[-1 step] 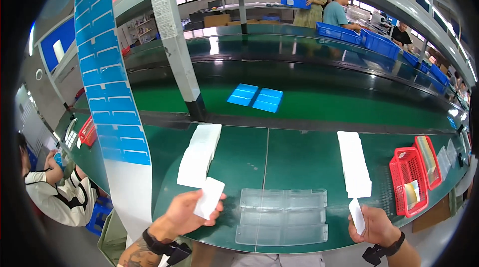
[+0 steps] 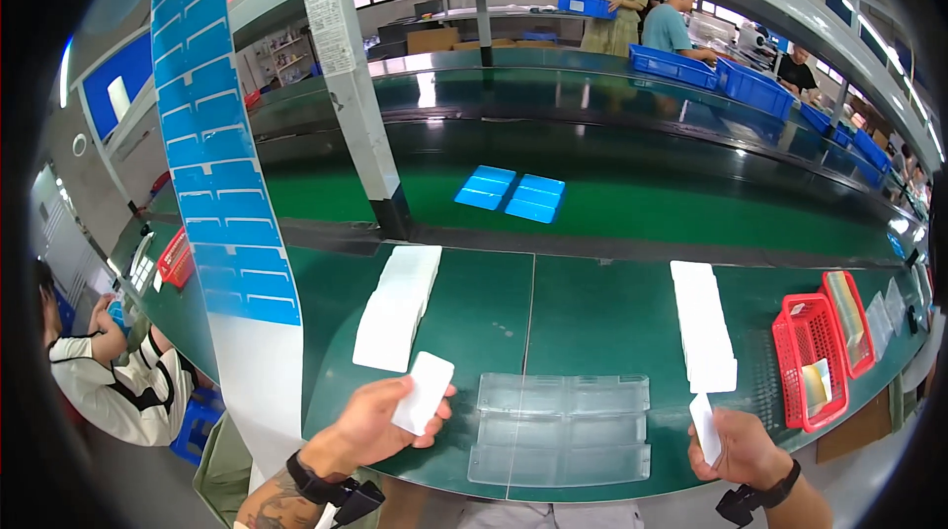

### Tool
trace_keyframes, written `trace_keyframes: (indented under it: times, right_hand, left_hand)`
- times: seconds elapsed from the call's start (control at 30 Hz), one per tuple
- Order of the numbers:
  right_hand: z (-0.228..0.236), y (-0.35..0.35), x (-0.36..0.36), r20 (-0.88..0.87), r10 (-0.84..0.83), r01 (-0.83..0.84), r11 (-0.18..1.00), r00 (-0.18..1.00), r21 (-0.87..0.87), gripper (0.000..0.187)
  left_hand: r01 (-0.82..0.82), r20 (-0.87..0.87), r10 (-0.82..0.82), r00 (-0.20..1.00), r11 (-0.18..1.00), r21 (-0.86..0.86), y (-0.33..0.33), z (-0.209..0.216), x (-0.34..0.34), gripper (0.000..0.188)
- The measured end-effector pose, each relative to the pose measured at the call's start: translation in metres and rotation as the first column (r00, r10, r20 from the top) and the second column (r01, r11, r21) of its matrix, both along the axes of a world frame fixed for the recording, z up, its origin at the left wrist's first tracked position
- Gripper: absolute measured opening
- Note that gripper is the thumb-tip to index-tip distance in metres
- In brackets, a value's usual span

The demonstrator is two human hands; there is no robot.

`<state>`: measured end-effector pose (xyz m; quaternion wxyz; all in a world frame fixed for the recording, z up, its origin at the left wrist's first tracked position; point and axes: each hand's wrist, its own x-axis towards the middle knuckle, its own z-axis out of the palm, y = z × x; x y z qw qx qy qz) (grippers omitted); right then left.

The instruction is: Applying stickers to plastic trays and placing them into protective film covers on an assembly line.

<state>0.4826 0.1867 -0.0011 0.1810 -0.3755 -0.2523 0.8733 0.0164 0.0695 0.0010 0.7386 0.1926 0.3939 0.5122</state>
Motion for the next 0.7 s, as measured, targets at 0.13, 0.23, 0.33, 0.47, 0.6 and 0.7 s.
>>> trace_keyframes:
  times: [0.13, 0.23, 0.33, 0.47, 0.6, 0.7]
  right_hand:
    - [0.008, -0.003, -0.018, 0.117, 0.028, -0.047, 0.986, 0.993, 0.162, 0.026]
    - [0.011, -0.007, -0.025, 0.25, -0.054, -0.038, 0.937, 0.967, 0.349, 0.031]
    - [0.004, -0.007, -0.027, 0.3, -0.172, 0.009, 0.879, 0.938, 0.477, 0.033]
    - [0.019, -0.011, -0.059, 0.528, -0.237, -0.264, 0.659, 0.815, 0.704, 0.025]
    - [0.038, -0.019, -0.096, 0.66, -0.206, -0.534, 0.44, 0.723, 0.722, 0.024]
    - [0.022, -0.02, -0.103, 0.671, -0.175, -0.655, 0.146, 0.72, 0.741, 0.016]
  left_hand:
    - [-0.022, -0.232, 0.025, 0.972, 1.0, 0.014, -0.003, 0.005, 0.016, 0.037]
    - [-0.062, -0.324, 0.062, 0.944, 0.998, 0.01, -0.001, 0.006, 0.022, 0.026]
    - [-0.023, -0.488, 0.043, 0.872, 0.999, 0.047, 0.005, 0.001, 0.027, 0.027]
    - [0.0, -0.726, 0.093, 0.682, 0.992, 0.127, 0.009, 0.012, 0.047, 0.021]
    - [0.236, -0.878, 0.102, 0.467, 0.943, 0.235, 0.018, 0.013, 0.079, 0.016]
    - [0.419, -0.921, 0.027, 0.388, 0.885, 0.202, 0.024, 0.003, 0.093, 0.017]
